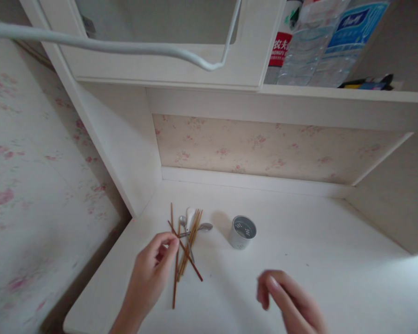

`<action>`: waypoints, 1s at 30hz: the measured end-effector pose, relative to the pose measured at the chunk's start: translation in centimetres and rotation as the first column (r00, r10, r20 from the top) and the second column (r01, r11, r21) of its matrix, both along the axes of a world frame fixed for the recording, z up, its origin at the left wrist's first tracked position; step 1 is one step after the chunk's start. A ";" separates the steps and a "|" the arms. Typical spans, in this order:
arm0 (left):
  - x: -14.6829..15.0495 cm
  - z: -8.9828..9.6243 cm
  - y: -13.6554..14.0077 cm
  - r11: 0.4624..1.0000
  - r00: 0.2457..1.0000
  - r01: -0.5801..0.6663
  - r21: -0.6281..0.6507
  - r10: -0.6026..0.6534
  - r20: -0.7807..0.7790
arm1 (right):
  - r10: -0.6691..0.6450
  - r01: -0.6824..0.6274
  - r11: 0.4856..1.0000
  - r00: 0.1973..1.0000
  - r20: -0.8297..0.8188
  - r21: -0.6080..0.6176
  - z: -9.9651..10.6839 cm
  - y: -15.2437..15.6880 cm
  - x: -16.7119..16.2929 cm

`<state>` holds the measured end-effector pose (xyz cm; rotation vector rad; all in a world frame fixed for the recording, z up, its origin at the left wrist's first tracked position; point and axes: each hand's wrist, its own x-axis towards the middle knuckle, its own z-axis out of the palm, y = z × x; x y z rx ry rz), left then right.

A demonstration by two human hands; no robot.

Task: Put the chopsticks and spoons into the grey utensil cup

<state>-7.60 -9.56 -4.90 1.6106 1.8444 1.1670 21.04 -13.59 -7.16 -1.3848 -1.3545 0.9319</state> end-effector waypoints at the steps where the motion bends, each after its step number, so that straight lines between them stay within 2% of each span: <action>1: 0.4 -2.0 1.2 0.995 0.998 0.061 -0.074 -0.062 -0.003 | 0.055 -0.055 0.997 0.998 -0.005 -0.054 -1.2 1.2 -0.9; 2: 0.8 -4.0 2.1 0.985 0.994 0.099 -0.138 -0.103 -0.023 | 0.108 -0.108 0.987 0.994 -0.007 -0.117 -2.6 2.4 -1.9; 4: 1.3 -7.6 3.4 0.973 0.989 0.090 -0.214 -0.113 -0.098 | 0.182 -0.174 0.958 0.983 0.010 -0.226 -5.3 4.3 -3.9; 5: 1.5 -9.0 3.7 0.968 0.985 0.074 -0.238 -0.108 -0.133 | 0.215 -0.199 0.950 0.976 0.040 -0.243 -6.5 5.1 -4.8; 8: 1.9 -11.2 4.0 0.961 0.972 0.041 -0.273 -0.102 -0.213 | 0.285 -0.235 0.942 0.938 0.199 -0.241 -8.1 7.3 -7.4; 12: 2.6 -11.2 3.9 0.951 0.953 -0.002 -0.309 -0.092 -0.290 | 0.293 -0.154 0.947 0.776 0.558 -0.282 -7.5 11.0 -10.2; 17: 2.8 -11.3 3.7 0.933 0.922 -0.025 -0.360 -0.117 -0.369 | 0.292 -0.091 0.941 0.702 0.650 -0.325 -7.6 14.8 -12.6; 24: 2.3 -12.2 3.8 0.925 0.915 -0.004 -0.379 -0.150 -0.375 | 0.292 -0.086 0.942 0.682 0.671 -0.324 -8.3 15.5 -13.9; 30: 1.9 -12.3 3.8 0.929 0.934 0.005 -0.371 -0.137 -0.331 | 0.220 -0.062 0.964 0.733 0.643 -0.259 -7.4 14.5 -13.1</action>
